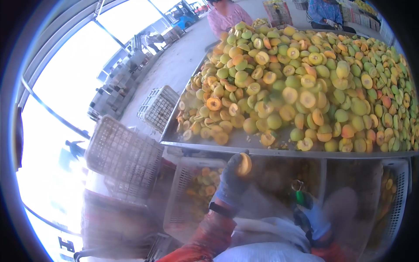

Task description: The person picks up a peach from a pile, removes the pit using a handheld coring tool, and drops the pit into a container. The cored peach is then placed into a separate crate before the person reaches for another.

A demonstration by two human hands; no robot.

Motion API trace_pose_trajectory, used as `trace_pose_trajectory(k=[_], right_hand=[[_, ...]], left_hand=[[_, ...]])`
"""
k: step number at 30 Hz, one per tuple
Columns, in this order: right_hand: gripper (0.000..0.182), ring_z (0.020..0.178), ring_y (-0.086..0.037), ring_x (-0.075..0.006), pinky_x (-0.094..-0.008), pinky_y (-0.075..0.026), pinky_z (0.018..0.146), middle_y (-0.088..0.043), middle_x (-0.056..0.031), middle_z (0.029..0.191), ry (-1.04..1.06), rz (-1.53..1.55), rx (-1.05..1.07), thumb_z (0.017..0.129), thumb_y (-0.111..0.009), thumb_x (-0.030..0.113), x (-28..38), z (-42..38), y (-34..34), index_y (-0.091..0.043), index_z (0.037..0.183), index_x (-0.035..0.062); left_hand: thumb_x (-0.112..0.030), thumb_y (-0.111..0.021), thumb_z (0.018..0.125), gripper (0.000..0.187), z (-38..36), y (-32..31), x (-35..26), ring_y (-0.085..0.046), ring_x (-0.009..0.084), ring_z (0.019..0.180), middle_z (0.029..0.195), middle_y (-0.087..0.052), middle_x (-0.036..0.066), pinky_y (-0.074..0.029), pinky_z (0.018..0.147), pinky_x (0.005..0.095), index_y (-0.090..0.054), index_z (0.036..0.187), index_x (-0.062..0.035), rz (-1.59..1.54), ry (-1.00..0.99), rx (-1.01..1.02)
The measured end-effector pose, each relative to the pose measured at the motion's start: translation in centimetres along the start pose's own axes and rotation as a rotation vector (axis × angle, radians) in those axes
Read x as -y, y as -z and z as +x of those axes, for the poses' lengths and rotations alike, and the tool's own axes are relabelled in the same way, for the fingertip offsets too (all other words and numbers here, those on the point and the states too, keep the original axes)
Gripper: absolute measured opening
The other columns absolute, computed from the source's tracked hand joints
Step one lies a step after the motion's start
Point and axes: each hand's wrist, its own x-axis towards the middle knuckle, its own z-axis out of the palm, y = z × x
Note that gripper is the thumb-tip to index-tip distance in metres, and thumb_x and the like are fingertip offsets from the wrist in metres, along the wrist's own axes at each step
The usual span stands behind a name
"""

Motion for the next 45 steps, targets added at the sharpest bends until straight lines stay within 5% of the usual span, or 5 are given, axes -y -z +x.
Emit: trace_pose_trajectory(k=[16,28,33,37,45], right_hand=[[0.046,0.086,-0.056,-0.0186,-0.0296,-0.045,0.076,-0.056,-0.0100,0.097,0.381,-0.592,-0.185,0.073,-0.065,0.008,0.8,0.8,-1.6,-0.046,0.114,0.0011],[0.041,0.052,-0.049,-0.0057,-0.0207,-0.041,0.043,-0.054,-0.0001,0.076,0.106,0.263,0.054,0.079,-0.064,0.007,2.0,2.4,-5.7,-0.045,0.115,0.0080],[0.036,0.058,-0.049,-0.0055,-0.0227,-0.043,0.050,-0.056,0.0006,0.077,0.175,-0.119,-0.058,0.080,-0.063,0.010,1.1,1.7,-4.1,-0.049,0.112,0.0049],[0.045,0.072,-0.060,-0.0337,-0.0376,-0.049,0.061,-0.061,-0.0152,0.089,0.619,-1.021,-0.282,0.075,-0.062,0.023,0.2,1.7,-4.4,-0.048,0.113,0.0044],[0.047,0.068,-0.057,-0.0238,-0.0357,-0.044,0.056,-0.055,-0.0093,0.081,0.644,-1.349,-0.311,0.075,-0.056,0.020,0.3,1.5,-4.8,-0.043,0.116,-0.0003]], left_hand=[[-0.030,-0.045,0.089,0.045,0.6,-0.9,-0.9,-0.051,0.0349,0.103,0.115,-0.048,0.017,-0.047,0.087,0.0451,-0.041,0.125,-0.0037,-0.457,0.322,0.022],[-0.004,-0.055,0.067,0.053,-1.6,-3.0,1.6,-0.055,0.0255,0.097,0.109,-0.053,0.011,-0.050,0.080,0.0364,-0.045,0.119,-0.0055,-0.286,0.324,0.078],[-0.022,-0.051,0.083,0.044,0.0,-1.3,2.2,-0.053,0.0292,0.096,0.108,-0.051,0.016,-0.048,0.080,0.0369,-0.044,0.120,0.0007,-0.253,0.316,0.135],[-0.022,-0.051,0.084,0.043,0.1,-2.2,3.4,-0.054,0.0285,0.096,0.109,-0.051,0.016,-0.049,0.079,0.0359,-0.043,0.120,0.0011,-0.439,0.442,0.141],[-0.021,-0.055,0.081,0.040,-2.3,-5.8,1.5,-0.052,0.0303,0.102,0.110,-0.054,0.018,-0.045,0.088,0.0428,-0.048,0.113,0.0023,-0.523,0.481,0.126]])
